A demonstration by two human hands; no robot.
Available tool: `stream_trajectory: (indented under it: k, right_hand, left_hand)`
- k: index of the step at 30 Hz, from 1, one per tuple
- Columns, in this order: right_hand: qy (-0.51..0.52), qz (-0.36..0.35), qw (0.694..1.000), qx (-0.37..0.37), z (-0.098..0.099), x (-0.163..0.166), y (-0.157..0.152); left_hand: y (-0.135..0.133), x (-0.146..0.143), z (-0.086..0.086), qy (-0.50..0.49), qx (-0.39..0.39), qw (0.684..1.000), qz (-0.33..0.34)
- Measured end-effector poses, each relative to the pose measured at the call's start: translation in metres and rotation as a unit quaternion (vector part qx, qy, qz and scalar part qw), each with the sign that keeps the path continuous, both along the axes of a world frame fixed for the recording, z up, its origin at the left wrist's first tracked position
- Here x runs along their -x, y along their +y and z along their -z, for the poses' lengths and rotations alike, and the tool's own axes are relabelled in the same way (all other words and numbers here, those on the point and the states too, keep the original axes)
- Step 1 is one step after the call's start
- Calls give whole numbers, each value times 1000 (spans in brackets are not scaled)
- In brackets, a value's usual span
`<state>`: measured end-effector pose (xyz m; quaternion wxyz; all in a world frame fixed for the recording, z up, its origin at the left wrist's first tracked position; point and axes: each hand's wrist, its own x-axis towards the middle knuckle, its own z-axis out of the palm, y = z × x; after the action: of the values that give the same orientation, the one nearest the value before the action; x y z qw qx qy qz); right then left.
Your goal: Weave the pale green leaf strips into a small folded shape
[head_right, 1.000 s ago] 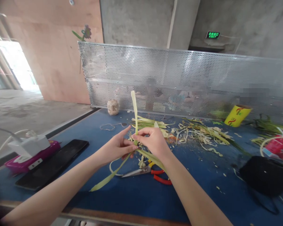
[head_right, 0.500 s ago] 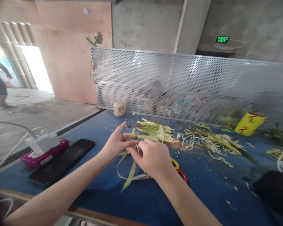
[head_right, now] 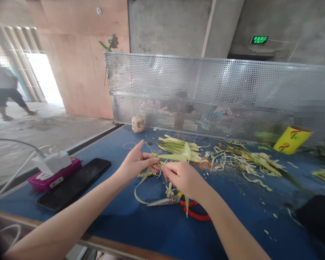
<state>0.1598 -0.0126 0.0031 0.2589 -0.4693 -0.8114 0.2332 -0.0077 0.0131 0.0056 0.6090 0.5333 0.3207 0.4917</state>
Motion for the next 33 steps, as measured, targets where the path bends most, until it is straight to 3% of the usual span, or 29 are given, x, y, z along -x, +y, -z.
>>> stream_trajectory:
  k: [8,18,26,33]
  right_hand:
    - [137,21,989,55,10,-2,9]
    - [352,-18,921,168,18,20,15]
    - [393,-20,904,165,20,18,20]
    - [480,-37,798,363,16,21,19]
  left_hand:
    - [-3,2,-5,-9,28,999,23]
    - [-5,2,-1,3,-40,999,9]
    - [-5,1,1,32,-60,997,36]
    - [-6,0,1,76,-109,989,65]
